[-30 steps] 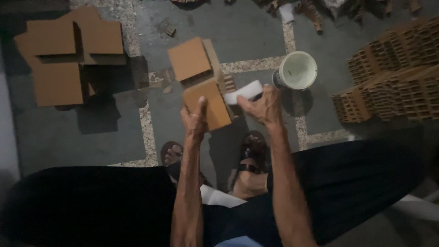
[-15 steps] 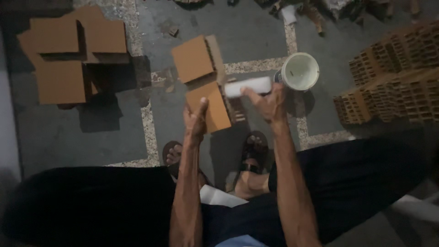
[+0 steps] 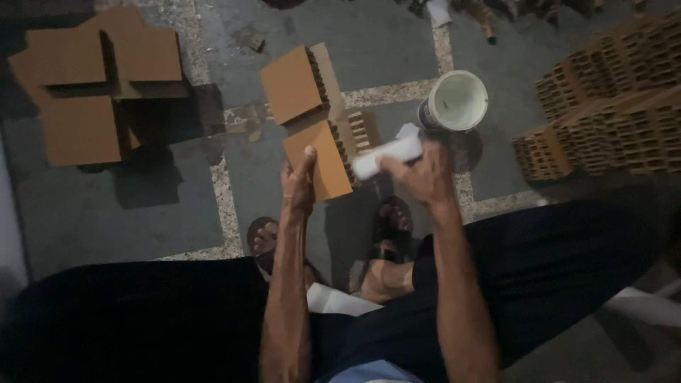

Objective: The person sits on the floor and assembles small cardboard boxes by applying glue to the edges with a white applicator, folding the flaps, and pressing them together. The person handles multiple boxes one at a time, stacking completed units aside.

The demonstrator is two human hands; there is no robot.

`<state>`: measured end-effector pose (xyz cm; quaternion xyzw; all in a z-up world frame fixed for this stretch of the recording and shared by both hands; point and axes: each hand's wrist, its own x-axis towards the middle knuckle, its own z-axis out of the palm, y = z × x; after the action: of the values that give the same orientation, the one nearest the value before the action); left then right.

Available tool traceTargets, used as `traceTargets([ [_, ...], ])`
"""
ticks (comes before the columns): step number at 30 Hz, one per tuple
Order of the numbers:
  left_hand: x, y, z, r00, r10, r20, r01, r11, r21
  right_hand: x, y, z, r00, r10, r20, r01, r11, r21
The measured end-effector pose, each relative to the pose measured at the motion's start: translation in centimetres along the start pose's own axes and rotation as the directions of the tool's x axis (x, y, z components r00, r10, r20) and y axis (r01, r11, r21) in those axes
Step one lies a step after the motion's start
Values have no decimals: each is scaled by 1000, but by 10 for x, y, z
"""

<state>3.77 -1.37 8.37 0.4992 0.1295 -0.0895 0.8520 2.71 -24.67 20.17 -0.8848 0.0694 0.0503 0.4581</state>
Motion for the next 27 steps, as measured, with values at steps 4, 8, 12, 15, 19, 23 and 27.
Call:
traceTargets([
  [4, -4, 1, 5, 998, -20, 64, 19, 1000, 5, 30, -1, 20, 969, 6, -247, 63, 961, 269],
  [8, -4, 5, 0, 998, -15, 53, 22, 990, -136, 10, -1, 14, 989, 89, -122, -89, 996, -1],
  [12, 0, 8, -6, 1000, -11, -9, 10, 990, -144, -32, 0, 1, 983, 168, 78, -171, 985, 25],
  [15, 1, 5, -4, 1000, -2, 9, 3, 991, -133, -37, 1, 3, 985, 159, -63, -160, 987, 3],
  [19, -3, 2, 4, 998, -27, 57, 32, 996, -87, -2, -5, 3, 978, 137, -160, -138, 990, 2],
  [23, -8, -1, 5, 994, -50, 95, 56, 997, -54, 21, -16, 11, 926, -47, -374, 107, 984, 141],
  [27, -5, 2, -2, 994, -21, 107, 33, 993, -114, -17, -21, -2, 998, 22, -62, -17, 996, 87],
])
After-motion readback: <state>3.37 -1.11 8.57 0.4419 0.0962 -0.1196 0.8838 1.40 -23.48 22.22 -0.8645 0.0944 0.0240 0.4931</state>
